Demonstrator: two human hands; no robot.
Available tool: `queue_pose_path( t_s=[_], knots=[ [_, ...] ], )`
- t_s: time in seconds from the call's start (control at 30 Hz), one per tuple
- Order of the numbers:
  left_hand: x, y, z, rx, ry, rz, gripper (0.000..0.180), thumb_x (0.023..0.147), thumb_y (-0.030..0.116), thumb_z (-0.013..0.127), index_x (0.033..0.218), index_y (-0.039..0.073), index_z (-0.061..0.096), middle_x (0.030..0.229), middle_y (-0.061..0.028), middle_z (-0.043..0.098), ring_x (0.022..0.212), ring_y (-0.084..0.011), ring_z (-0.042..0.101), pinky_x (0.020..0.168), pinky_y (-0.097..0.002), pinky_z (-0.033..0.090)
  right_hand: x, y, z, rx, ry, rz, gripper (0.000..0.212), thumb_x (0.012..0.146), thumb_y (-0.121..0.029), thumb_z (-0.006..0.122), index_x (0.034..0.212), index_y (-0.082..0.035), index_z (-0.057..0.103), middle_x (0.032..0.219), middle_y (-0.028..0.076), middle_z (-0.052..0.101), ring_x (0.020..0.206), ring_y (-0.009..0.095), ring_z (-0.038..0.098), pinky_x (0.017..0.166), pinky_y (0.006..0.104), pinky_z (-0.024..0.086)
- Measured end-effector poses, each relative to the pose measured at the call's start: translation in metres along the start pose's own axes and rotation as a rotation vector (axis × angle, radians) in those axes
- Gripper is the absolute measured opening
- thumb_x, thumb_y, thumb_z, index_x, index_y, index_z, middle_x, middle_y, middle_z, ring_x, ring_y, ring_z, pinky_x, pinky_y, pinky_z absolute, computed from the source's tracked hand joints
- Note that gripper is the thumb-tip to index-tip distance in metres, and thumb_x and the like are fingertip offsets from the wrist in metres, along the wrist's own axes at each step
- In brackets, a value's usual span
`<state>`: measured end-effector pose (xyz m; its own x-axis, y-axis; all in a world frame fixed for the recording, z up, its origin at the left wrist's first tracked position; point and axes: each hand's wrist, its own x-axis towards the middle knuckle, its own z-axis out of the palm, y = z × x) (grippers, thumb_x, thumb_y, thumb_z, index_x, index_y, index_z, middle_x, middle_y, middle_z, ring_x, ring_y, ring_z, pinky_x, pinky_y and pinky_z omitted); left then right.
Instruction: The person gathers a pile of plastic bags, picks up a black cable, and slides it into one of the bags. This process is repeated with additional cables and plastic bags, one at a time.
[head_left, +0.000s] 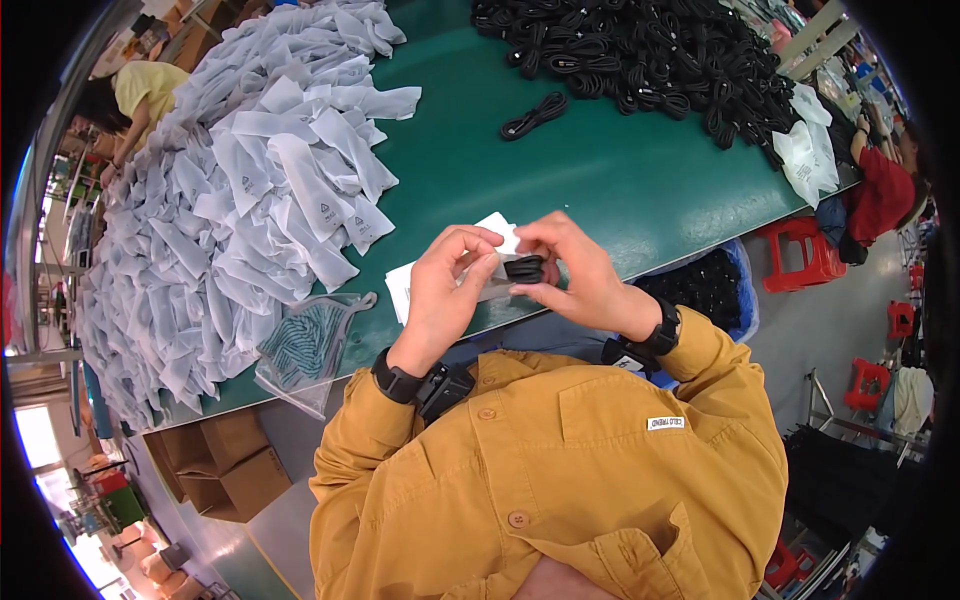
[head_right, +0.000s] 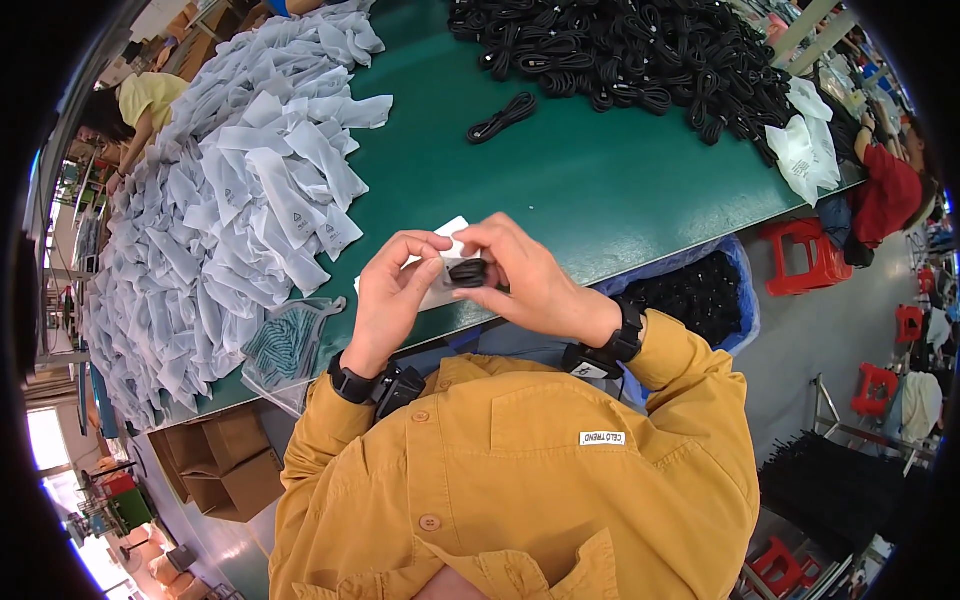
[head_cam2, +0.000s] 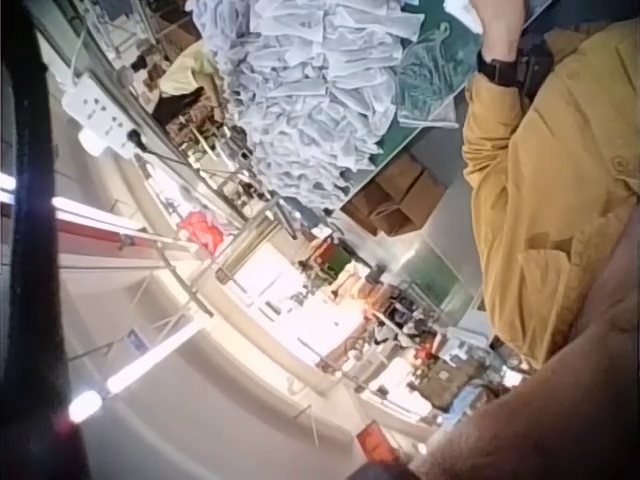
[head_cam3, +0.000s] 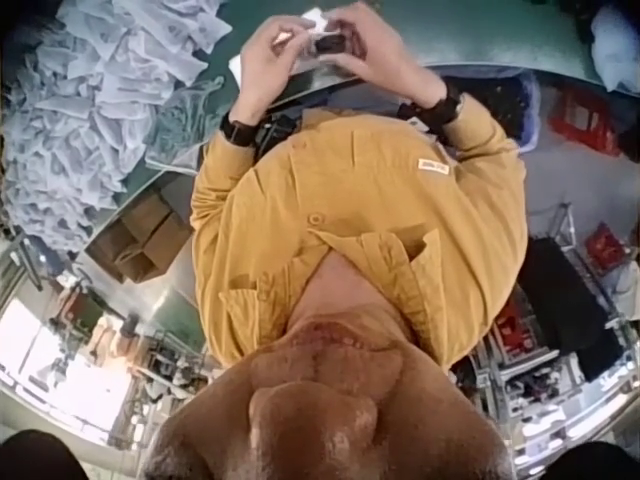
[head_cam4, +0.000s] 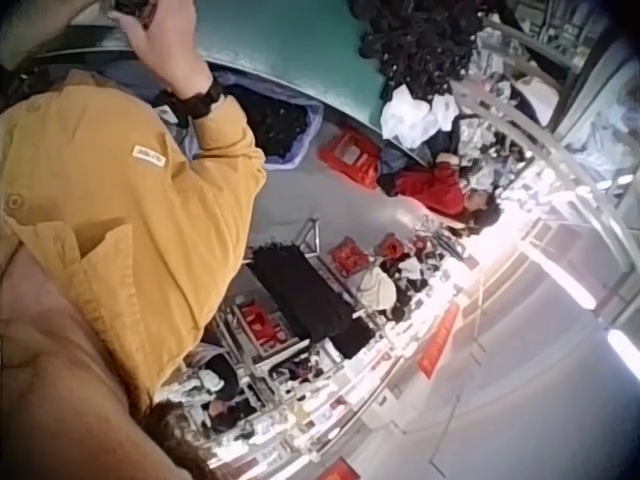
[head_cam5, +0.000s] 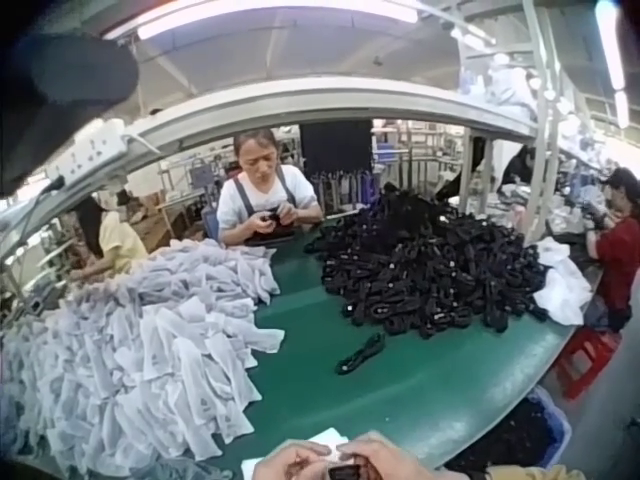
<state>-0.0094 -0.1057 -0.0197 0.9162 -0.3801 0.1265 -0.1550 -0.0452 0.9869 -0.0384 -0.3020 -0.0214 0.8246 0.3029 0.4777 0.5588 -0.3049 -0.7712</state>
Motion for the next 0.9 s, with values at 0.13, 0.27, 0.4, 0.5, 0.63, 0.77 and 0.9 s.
queue_pose_path(
  t_s=[0.13, 0.27, 0.4, 0.5, 0.63, 0.77, 0.9],
  knots=[
    [0.010, 0.012, -0.006, -0.271, 0.030, -0.045, 0.005, 0.094, 0.005, 0.059, 0.097, 0.001, 0.058, 0.106, -0.0071, 0.065, 0.094, -0.0151, 0.062, 0.084, -0.0288, 0.050, 0.018, -0.008, -0.001, 0.172, 0.127, -0.039, 0.033, 0.077, -0.002, 0.076, 0.107, -0.001, 0.064, 0.099, 0.012, 0.056, 0.080, 0.022, 0.060, 0.065, 0.0292, 0.050],
    [0.030, 0.018, -0.022, -0.480, 0.022, -0.114, 0.008, 0.097, 0.009, 0.057, 0.099, 0.002, 0.058, 0.106, -0.0075, 0.065, 0.094, -0.0138, 0.061, 0.083, -0.0278, 0.049, 0.044, 0.000, -0.006, -0.105, 0.012, -0.231, 0.027, 0.080, -0.002, 0.074, 0.105, -0.002, 0.065, 0.099, 0.011, 0.057, 0.082, 0.019, 0.059, 0.066, 0.0278, 0.049],
    [0.049, 0.026, -0.047, -0.370, 0.096, -0.034, 0.011, 0.098, 0.013, 0.056, 0.098, 0.002, 0.059, 0.104, -0.0078, 0.065, 0.092, -0.0121, 0.060, 0.081, -0.0267, 0.049, 0.077, 0.011, -0.007, 0.034, -0.015, -0.198, 0.021, 0.081, -0.003, 0.071, 0.101, -0.003, 0.065, 0.099, 0.011, 0.057, 0.083, 0.018, 0.058, 0.067, 0.0279, 0.049],
    [0.058, 0.033, -0.059, -0.226, 0.201, 0.069, 0.009, 0.097, 0.010, 0.057, 0.098, 0.001, 0.059, 0.095, -0.0050, 0.066, 0.088, -0.0104, 0.061, 0.080, -0.0260, 0.049, 0.099, 0.013, -0.009, 0.032, 0.035, -0.269, 0.017, 0.082, -0.002, 0.070, 0.099, -0.003, 0.066, 0.099, 0.010, 0.057, 0.083, 0.020, 0.058, 0.067, 0.0285, 0.049],
    [0.064, 0.032, -0.067, -0.033, 0.028, -0.107, 0.011, 0.097, 0.012, 0.058, 0.101, 0.001, 0.059, 0.095, -0.0044, 0.066, 0.084, -0.0103, 0.061, 0.079, -0.0259, 0.049, 0.113, 0.012, -0.006, -0.063, 0.008, -0.378, 0.019, 0.083, -0.002, 0.069, 0.101, -0.004, 0.067, 0.098, 0.010, 0.057, 0.082, 0.020, 0.058, 0.067, 0.0290, 0.049],
    [0.075, 0.018, -0.101, -0.398, -0.045, -0.139, 0.013, 0.096, 0.011, 0.058, 0.103, 0.000, 0.058, 0.093, -0.0044, 0.065, 0.082, -0.0113, 0.060, 0.078, -0.0252, 0.048, 0.126, 0.027, -0.008, -0.140, -0.004, -0.426, 0.020, 0.083, -0.001, 0.068, 0.102, -0.006, 0.068, 0.100, 0.008, 0.056, 0.082, 0.021, 0.057, 0.068, 0.0284, 0.049],
    [0.068, 0.023, -0.117, -0.157, 0.561, 0.152, 0.021, 0.097, 0.015, 0.058, 0.111, -0.001, 0.057, 0.095, -0.0067, 0.064, 0.082, -0.0153, 0.061, 0.079, -0.0258, 0.048, 0.133, 0.066, -0.034, -0.316, 0.108, -0.182, 0.026, 0.082, -0.002, 0.068, 0.108, -0.009, 0.068, 0.107, 0.009, 0.057, 0.092, 0.023, 0.059, 0.074, 0.0313, 0.049]
  ],
)
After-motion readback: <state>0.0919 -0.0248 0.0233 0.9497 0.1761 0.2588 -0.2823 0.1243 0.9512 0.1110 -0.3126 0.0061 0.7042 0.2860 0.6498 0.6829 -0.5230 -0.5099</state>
